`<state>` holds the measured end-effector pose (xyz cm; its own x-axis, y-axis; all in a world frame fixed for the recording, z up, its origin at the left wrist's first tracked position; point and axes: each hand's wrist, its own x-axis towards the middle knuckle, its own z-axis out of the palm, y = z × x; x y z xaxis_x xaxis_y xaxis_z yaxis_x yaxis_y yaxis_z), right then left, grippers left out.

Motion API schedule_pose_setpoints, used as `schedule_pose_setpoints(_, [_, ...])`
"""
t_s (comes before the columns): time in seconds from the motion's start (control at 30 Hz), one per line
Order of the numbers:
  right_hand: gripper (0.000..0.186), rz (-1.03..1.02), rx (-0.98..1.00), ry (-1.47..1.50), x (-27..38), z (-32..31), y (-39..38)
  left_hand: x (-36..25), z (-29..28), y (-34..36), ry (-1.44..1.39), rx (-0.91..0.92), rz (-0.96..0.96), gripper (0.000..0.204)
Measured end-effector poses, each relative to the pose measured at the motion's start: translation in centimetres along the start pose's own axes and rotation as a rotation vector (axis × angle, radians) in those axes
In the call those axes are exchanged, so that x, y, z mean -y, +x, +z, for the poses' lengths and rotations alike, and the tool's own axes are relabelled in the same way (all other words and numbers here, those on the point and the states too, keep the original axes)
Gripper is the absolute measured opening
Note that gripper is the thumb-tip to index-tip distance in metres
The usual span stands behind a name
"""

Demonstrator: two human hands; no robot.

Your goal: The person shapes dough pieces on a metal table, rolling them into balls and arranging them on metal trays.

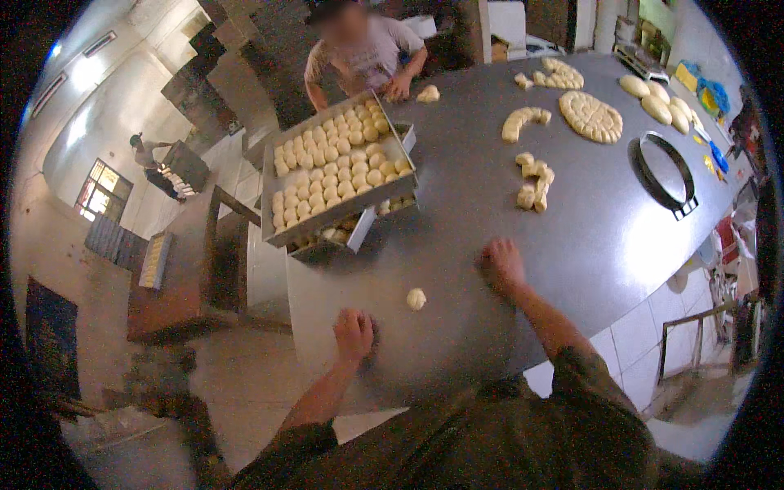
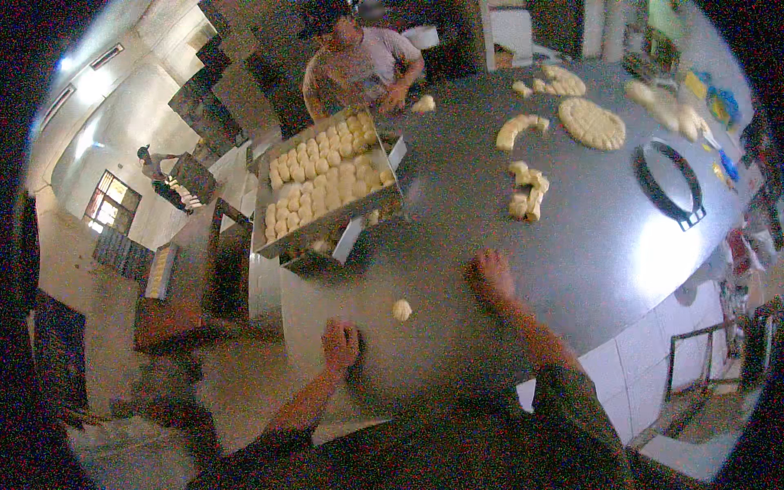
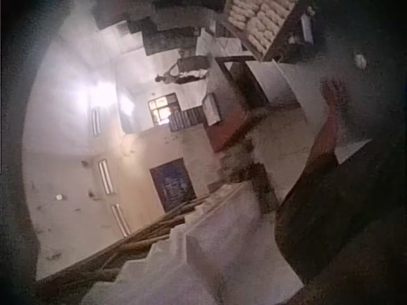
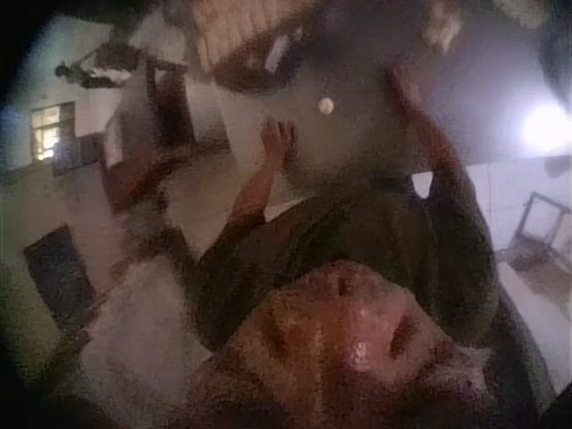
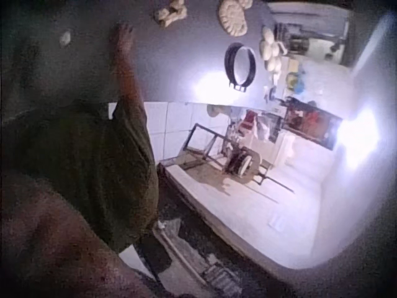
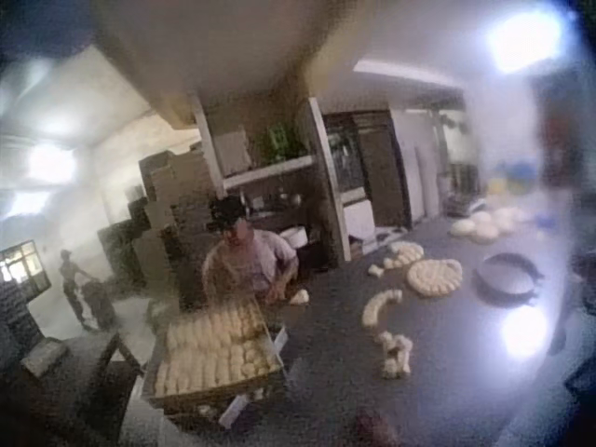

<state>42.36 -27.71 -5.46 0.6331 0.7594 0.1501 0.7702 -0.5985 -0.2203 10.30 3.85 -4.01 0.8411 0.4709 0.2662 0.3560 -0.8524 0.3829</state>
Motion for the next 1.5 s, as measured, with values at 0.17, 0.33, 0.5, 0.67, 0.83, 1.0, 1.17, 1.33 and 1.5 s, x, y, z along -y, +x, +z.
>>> schedule_pose_setpoints(0.17, [0.014, -0.149, -0.198, 0.074, -0.4, -2.6, -4.7, 8.3, -1.5, -5.9, 0.225, 0.006, 0.243, 0.020])
schedule_pose_setpoints(0.33, [0.017, 0.005, -0.284, 0.084, 1.1, -2.0, -3.6, 3.0, -3.4, -1.6, -0.139, -0.173, 0.024, 0.055])
schedule_pose_setpoints(0.5, [0.024, 0.436, -0.234, 0.220, 1.4, -1.8, -4.8, 13.9, -3.4, 3.3, 0.206, -0.301, -0.075, 0.061])
schedule_pose_setpoints(0.67, [0.067, 0.086, 0.147, 0.579, 24.3, 1.1, 0.9, 10.6, -1.0, 7.4, 0.420, -0.042, -0.614, 0.082])
schedule_pose_setpoints(0.83, [0.048, -0.298, 0.252, 0.852, 34.6, 7.2, 3.7, 11.4, -0.4, 7.4, 0.191, -0.055, -0.515, 0.093])
schedule_pose_setpoints(1.0, [0.042, 0.087, 0.182, 0.728, 26.7, -7.4, 16.2, 9.0, -3.0, 7.6, 0.317, 0.018, -0.659, 0.095])
schedule_pose_setpoints(1.17, [0.036, 0.205, -0.438, -0.020, 15.5, -12.5, 33.6, 8.5, -2.6, 7.8, 0.334, 0.030, -0.552, 0.098])
schedule_pose_setpoints(1.33, [0.034, 0.033, -0.120, -0.495, 14.9, -9.3, 39.6, 8.7, -5.1, 8.2, 0.298, 0.047, -0.595, 0.097])
schedule_pose_setpoints(1.5, [0.053, 0.364, 0.264, 0.326, 6.5, -8.0, 42.9, 7.6, -4.9, 8.1, 0.308, 0.012, -0.515, 0.097])
